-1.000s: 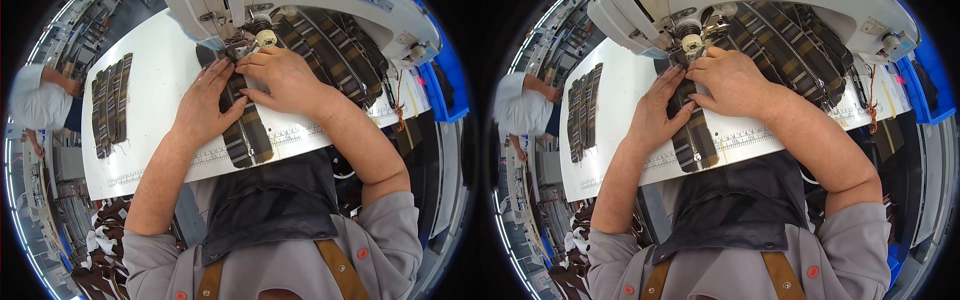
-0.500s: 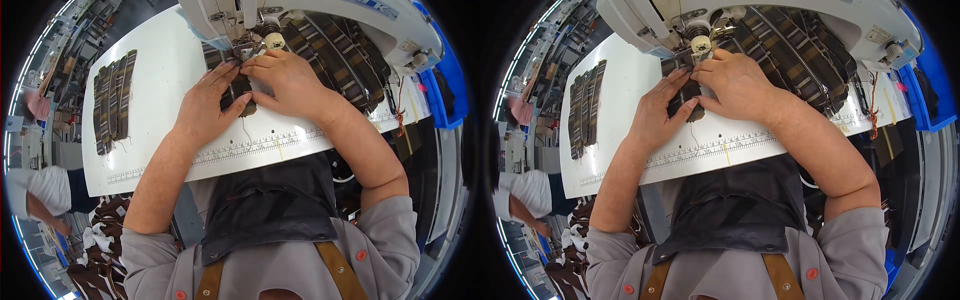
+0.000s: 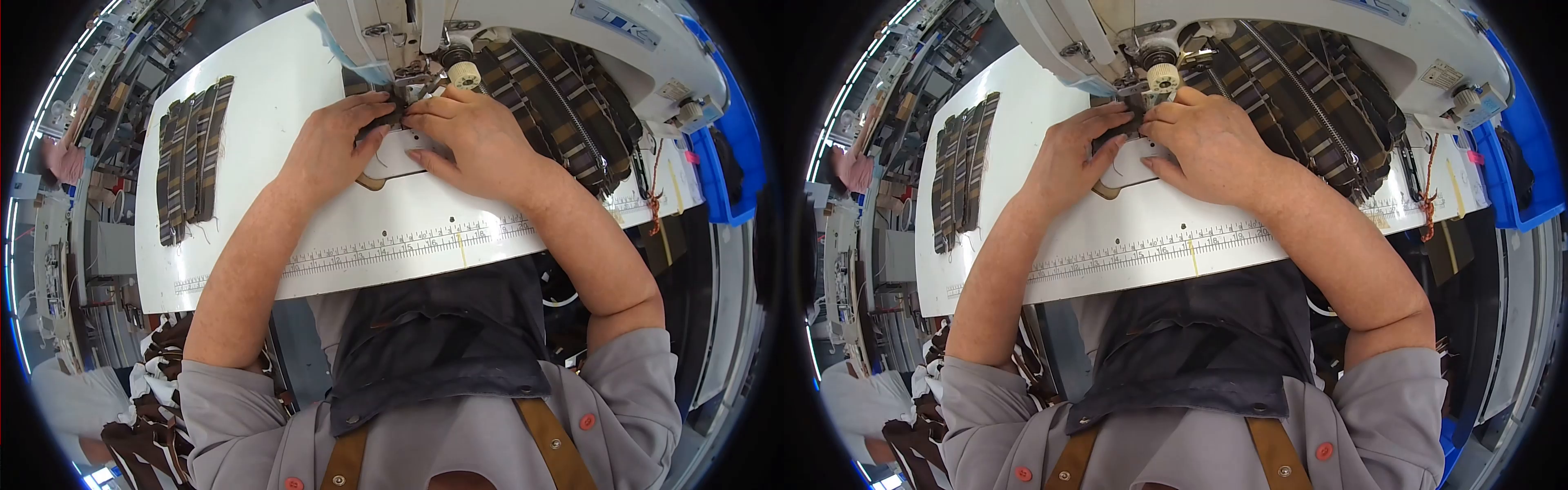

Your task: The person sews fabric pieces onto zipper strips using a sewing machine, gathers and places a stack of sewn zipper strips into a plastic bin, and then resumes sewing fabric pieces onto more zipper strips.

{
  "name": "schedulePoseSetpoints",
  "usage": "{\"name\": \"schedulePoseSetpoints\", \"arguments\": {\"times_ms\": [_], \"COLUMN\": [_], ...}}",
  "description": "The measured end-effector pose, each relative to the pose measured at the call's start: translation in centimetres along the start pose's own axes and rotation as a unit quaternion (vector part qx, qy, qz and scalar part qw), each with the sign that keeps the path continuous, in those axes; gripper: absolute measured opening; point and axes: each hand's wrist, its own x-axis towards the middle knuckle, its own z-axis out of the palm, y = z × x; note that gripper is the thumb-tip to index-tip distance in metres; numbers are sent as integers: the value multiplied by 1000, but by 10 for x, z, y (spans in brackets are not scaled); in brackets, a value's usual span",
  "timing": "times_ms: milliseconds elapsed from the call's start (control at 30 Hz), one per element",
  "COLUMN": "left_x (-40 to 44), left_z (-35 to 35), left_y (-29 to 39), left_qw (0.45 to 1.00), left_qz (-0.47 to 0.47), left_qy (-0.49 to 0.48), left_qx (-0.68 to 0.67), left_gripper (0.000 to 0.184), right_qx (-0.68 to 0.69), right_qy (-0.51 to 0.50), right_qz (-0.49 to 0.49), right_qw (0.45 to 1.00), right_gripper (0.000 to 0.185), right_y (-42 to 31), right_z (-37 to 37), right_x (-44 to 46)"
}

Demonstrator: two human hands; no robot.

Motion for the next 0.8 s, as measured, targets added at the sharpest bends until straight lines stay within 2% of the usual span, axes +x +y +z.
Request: {"name": "schedulePoseSetpoints", "arguments": {"times_ms": [200, 400, 500, 567, 600, 667, 700, 767, 800], "left_x": [14, 13, 9, 4, -2, -22, -34, -65, -76], "left_z": [3, 10, 10, 1, -3, -14, -24, -53, -67], "left_y": [-9, -10, -15, -16, -17, -16, -17, -13, -3], "left_qw": [998, 996, 988, 980, 980, 973, 974, 969, 968], "left_qz": [-10, -43, -14, -84, -86, -173, -173, -228, -236], "left_qy": [1, 51, 110, 92, 92, 133, 131, 7, -17], "left_qx": [56, 53, 103, 155, 157, 69, 70, 94, 82], "left_gripper": [29, 26, 23, 27, 27, 35, 35, 49, 52], "right_qx": [0, 6, 10, 14, 9, 5, 7, 11, 14], "right_qy": [13, 15, 18, 17, 16, 17, 19, 22, 19], "right_qz": [-6, -11, -16, -17, -18, -19, -14, -6, -3], "right_qw": [1000, 1000, 1000, 1000, 1000, 1000, 1000, 1000, 1000], "right_gripper": [30, 28, 28, 28, 27, 27, 26, 25, 24], "right_y": [0, 1, 2, 2, 3, 4, 5, 5, 5], "right_z": [1, 1, 1, 1, 1, 2, 3, 2, 2], "right_x": [-1, 0, 2, 0, 0, -1, -2, -4, -4]}}
